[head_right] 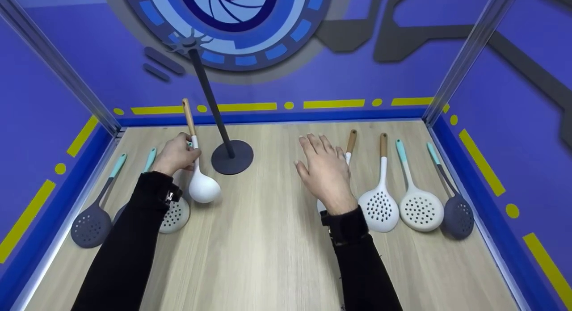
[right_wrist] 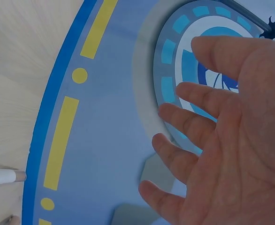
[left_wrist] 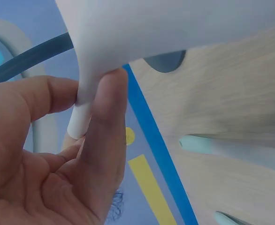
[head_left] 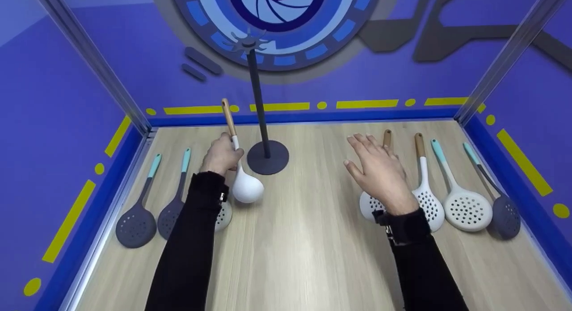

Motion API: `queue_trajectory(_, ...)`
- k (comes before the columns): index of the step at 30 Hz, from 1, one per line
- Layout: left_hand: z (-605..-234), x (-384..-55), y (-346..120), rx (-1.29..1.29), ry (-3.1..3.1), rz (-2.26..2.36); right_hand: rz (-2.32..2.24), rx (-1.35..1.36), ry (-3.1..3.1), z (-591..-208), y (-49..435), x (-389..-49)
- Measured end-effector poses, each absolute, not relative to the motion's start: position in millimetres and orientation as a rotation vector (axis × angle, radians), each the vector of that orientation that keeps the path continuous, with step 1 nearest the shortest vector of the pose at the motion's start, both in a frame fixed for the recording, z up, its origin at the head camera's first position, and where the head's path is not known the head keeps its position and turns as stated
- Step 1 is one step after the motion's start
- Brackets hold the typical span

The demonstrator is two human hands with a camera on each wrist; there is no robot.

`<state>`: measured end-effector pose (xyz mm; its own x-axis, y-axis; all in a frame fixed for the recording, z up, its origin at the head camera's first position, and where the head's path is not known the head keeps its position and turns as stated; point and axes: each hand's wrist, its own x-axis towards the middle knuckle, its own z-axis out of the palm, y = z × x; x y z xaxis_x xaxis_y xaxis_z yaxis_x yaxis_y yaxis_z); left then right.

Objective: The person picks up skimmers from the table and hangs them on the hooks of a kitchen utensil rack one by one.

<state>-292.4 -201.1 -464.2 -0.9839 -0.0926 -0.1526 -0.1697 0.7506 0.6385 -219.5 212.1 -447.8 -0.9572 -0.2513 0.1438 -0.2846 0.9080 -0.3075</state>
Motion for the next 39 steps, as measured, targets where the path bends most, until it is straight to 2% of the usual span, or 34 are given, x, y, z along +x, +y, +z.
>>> queue_trajectory(39,-442.1,-287.7,-207.2,-0.141,3.086,1.308,0.204,0.654,-2.897,-431.3,199.4,-223.9)
